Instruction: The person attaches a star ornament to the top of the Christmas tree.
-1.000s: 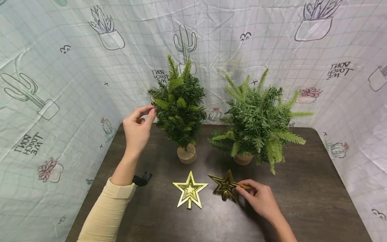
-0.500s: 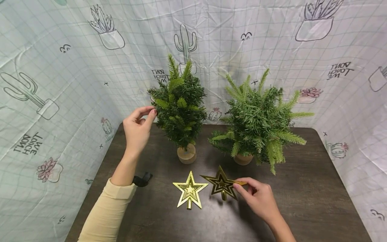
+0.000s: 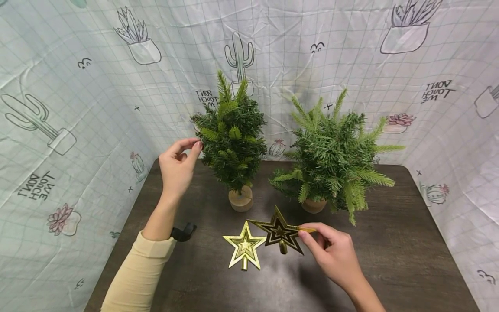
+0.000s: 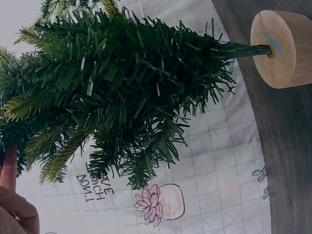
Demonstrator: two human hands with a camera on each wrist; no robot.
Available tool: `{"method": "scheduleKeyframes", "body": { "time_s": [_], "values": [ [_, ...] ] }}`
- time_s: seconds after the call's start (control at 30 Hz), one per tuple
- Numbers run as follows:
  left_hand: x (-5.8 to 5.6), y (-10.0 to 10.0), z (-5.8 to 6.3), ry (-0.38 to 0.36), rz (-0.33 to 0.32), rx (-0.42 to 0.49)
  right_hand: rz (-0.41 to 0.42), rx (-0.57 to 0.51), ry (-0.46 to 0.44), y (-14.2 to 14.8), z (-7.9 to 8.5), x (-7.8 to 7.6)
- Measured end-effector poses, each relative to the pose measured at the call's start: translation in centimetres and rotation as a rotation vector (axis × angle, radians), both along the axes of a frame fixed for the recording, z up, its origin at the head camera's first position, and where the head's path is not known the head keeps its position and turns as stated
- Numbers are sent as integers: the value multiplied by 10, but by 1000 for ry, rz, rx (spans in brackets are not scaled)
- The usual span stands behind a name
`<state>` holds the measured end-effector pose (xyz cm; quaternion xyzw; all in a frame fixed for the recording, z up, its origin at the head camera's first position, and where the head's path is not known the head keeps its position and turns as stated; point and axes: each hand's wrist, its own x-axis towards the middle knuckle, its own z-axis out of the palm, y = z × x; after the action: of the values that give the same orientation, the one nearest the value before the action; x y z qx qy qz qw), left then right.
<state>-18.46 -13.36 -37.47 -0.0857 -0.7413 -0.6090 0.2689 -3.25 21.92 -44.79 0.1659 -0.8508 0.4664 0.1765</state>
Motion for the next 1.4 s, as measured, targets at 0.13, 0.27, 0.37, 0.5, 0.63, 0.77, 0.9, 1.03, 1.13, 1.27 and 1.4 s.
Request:
{"method": "scheduleKeyframes", "body": {
  "time_s": [0.13,0.27,0.37,0.5,0.63,0.77,0.9,1.03,1.13,1.27,1.4],
  "values": [
    [0,0,1,-13,1,5,-2,-8,10,-3,12,1],
    [1,0,1,-18,-3,14,-22,-18,18,-7,23,0],
    [1,0,1,-16,-7,18,-35,-33,41,-10,30,-1],
    [1,0,0,-15,-8,15,-40,-60,108,-15,37,-5],
    [2,0,0,-17,-8,14,-36,-83,165,-19,46,-9],
    [1,0,0,-13,-10,17,-28,-96,190,-22,60,-10],
    [1,0,0,-12,-14,23,-29,-92,205,-23,74,-10],
    [2,0,-1,-12,-18,25,-36,-94,208,-22,84,-10],
    [2,0,-1,-7,-20,28,-38,-121,195,-22,91,-11],
    [2,-1,-1,0,-23,30,-37,-162,175,-21,101,-13],
    [2,0,-1,0,-24,32,-30,-180,176,-21,109,-15]
  ]
}}
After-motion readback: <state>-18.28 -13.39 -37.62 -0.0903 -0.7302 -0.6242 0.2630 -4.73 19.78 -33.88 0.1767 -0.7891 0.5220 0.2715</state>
